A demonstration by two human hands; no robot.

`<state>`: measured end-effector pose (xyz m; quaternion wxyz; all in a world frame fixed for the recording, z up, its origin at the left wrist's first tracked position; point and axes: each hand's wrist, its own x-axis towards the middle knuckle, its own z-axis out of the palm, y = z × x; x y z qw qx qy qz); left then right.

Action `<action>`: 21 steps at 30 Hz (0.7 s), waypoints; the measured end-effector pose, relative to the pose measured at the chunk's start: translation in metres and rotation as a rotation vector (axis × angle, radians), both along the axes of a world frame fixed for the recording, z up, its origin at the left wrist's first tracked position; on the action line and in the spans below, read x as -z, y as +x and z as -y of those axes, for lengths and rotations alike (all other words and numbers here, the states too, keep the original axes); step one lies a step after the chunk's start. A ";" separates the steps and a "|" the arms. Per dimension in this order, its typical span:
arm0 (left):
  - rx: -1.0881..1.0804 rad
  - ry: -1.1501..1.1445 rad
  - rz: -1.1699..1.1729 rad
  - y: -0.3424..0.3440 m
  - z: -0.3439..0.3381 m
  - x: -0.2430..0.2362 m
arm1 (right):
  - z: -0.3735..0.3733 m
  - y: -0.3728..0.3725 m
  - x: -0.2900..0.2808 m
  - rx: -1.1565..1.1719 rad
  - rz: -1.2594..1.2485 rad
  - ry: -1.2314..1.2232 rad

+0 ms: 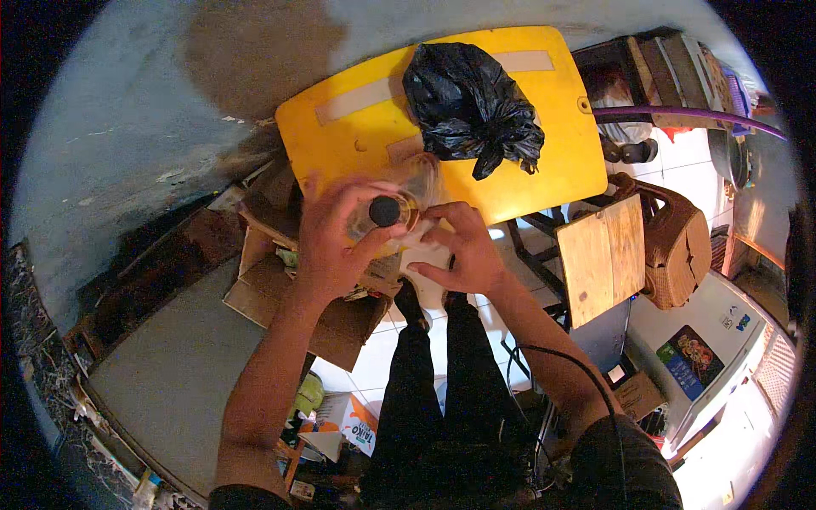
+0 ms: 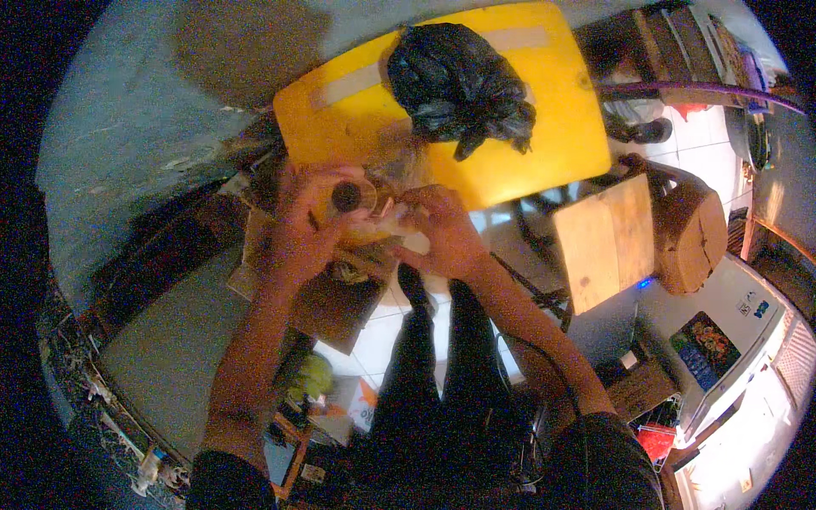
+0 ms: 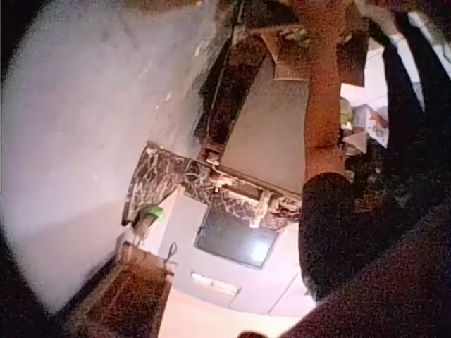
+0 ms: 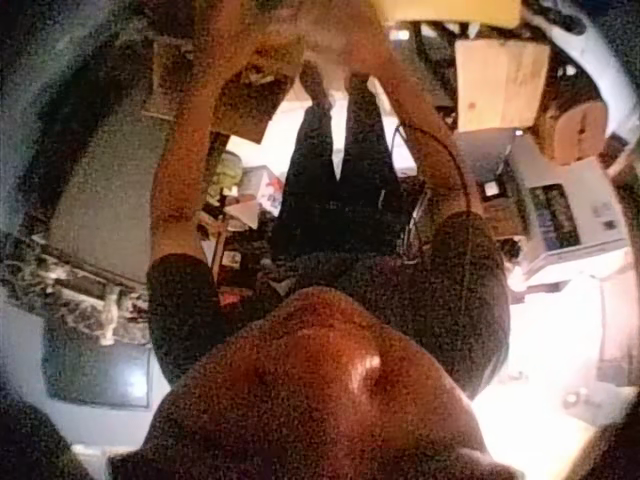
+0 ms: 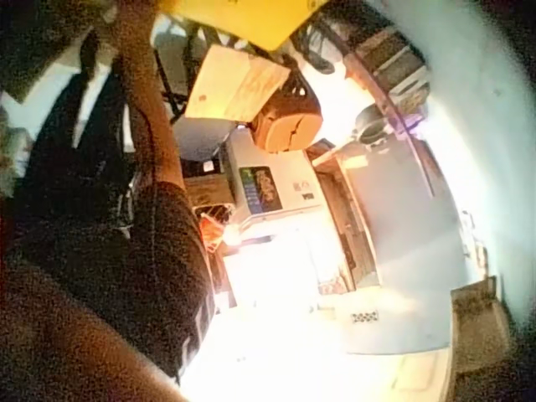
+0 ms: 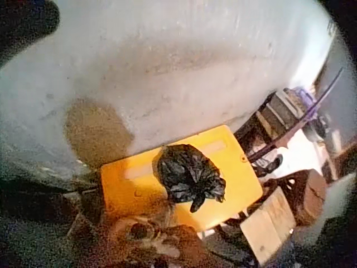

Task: Moving a chair and tray of glasses, then unpacking and placing bottled drinks onto a storage shelf.

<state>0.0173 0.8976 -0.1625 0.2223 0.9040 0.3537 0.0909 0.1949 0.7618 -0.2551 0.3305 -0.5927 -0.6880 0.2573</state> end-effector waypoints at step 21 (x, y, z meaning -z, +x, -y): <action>0.033 -0.303 -0.183 0.056 0.014 0.055 | 0.019 0.060 -0.032 0.677 -0.783 -0.151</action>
